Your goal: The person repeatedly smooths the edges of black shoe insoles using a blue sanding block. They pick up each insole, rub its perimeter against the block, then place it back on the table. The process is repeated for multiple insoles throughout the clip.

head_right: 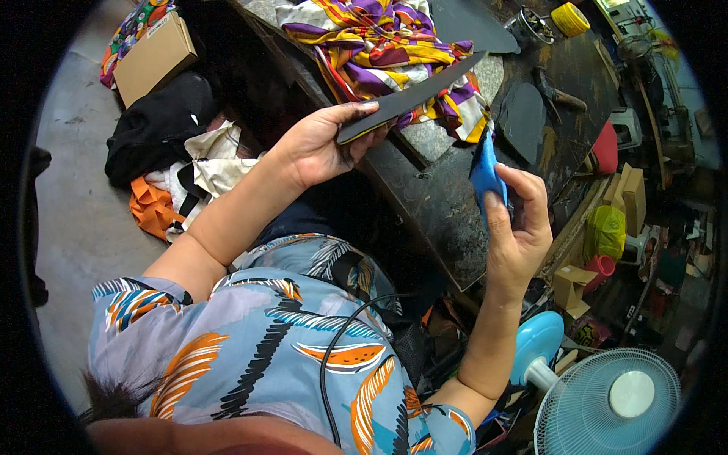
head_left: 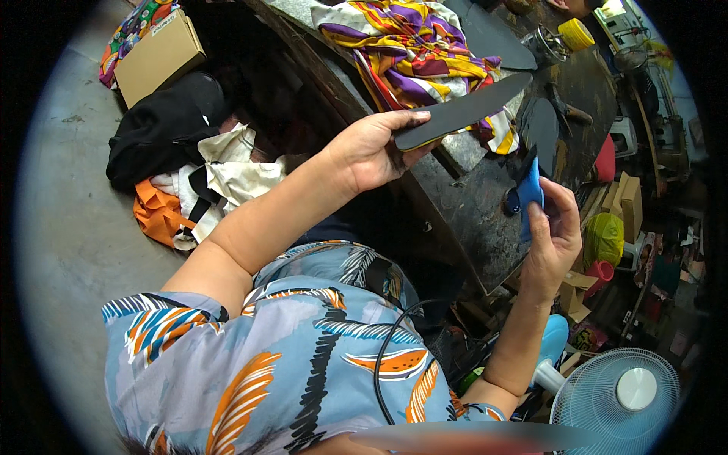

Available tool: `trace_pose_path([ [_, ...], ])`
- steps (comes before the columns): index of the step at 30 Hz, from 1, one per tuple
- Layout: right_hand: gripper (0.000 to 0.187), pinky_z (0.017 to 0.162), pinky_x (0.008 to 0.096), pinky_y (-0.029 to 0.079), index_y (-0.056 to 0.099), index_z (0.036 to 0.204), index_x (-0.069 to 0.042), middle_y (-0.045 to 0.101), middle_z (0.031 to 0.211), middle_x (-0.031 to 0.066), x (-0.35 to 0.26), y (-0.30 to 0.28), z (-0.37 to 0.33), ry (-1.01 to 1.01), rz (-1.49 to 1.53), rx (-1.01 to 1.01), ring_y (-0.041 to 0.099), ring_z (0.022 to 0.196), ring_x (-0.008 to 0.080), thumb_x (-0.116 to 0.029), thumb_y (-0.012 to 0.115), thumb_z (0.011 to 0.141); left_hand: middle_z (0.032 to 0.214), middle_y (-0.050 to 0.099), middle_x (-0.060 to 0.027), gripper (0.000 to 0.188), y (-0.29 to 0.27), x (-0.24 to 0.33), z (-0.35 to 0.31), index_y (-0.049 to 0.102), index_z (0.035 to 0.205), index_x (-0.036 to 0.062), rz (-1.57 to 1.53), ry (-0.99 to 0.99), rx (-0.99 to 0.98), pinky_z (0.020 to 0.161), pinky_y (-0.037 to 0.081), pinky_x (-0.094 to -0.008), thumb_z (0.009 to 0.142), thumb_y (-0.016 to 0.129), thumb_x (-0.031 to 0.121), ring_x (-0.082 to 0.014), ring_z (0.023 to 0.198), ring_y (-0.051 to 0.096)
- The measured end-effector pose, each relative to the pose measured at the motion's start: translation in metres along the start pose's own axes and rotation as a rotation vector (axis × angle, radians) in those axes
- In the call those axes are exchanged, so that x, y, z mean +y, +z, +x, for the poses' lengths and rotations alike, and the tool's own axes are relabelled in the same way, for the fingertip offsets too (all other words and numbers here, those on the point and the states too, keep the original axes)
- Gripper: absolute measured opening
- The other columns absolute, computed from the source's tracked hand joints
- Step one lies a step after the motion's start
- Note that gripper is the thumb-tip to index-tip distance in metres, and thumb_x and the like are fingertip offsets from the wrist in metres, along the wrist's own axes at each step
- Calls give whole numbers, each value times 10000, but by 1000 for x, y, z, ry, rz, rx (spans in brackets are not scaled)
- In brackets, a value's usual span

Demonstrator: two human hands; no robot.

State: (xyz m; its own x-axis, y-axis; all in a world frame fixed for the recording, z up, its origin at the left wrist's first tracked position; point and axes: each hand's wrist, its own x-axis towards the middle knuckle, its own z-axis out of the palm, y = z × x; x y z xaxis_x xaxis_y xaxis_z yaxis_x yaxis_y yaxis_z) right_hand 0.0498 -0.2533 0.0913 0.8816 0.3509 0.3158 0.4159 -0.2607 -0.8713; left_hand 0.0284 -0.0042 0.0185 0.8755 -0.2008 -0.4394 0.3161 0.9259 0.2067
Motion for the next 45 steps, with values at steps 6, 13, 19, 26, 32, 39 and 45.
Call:
trace_pose_path([
  [6,293,857,265,437,634,1110,-35,575,1036,56,-6,16,20,-158,-158,19,547,966,136,-1,655,819,863,598,-101,237,3,-1,1,534,1057,-59,-42,-12,6,522,586,-179,924,566,135,-131,737,650],
  [13,326,727,293,475,688,1072,-80,575,921,78,-7,47,31,-377,-362,17,577,832,183,28,689,764,871,634,-84,208,7,-7,-3,569,1066,-7,74,61,17,532,546,-168,903,597,118,-127,740,642],
  [19,434,616,296,446,724,1001,-119,561,859,73,-7,47,19,-617,-625,16,536,729,193,76,711,614,887,653,-60,216,10,-11,-6,586,1065,7,133,94,48,611,559,-206,885,626,120,-128,760,649],
  [26,359,664,279,480,710,1053,-79,556,905,70,-3,30,40,-492,-497,161,562,799,166,80,688,731,902,656,-44,222,4,-14,-7,597,1073,27,186,50,14,629,562,-219,874,643,117,-135,772,654],
  [32,476,653,295,416,726,1000,-147,555,833,37,-4,46,10,-636,-563,-36,533,722,191,36,707,561,918,659,-50,221,0,-14,-6,588,1065,0,199,65,-19,694,570,-237,873,638,100,-136,792,662],
  [39,405,625,269,460,717,1036,-80,538,876,63,0,23,28,-588,-581,214,547,770,168,103,679,677,938,657,-65,222,-1,-19,-9,571,1051,-4,303,125,-86,746,561,-252,862,649,82,-131,806,664],
  [45,309,761,266,463,706,1083,-77,584,955,51,1,13,35,-417,-475,247,546,884,133,48,668,802,987,632,-86,326,-4,-20,-15,497,1120,8,373,143,-53,755,569,-284,846,666,66,-147,843,659],
])
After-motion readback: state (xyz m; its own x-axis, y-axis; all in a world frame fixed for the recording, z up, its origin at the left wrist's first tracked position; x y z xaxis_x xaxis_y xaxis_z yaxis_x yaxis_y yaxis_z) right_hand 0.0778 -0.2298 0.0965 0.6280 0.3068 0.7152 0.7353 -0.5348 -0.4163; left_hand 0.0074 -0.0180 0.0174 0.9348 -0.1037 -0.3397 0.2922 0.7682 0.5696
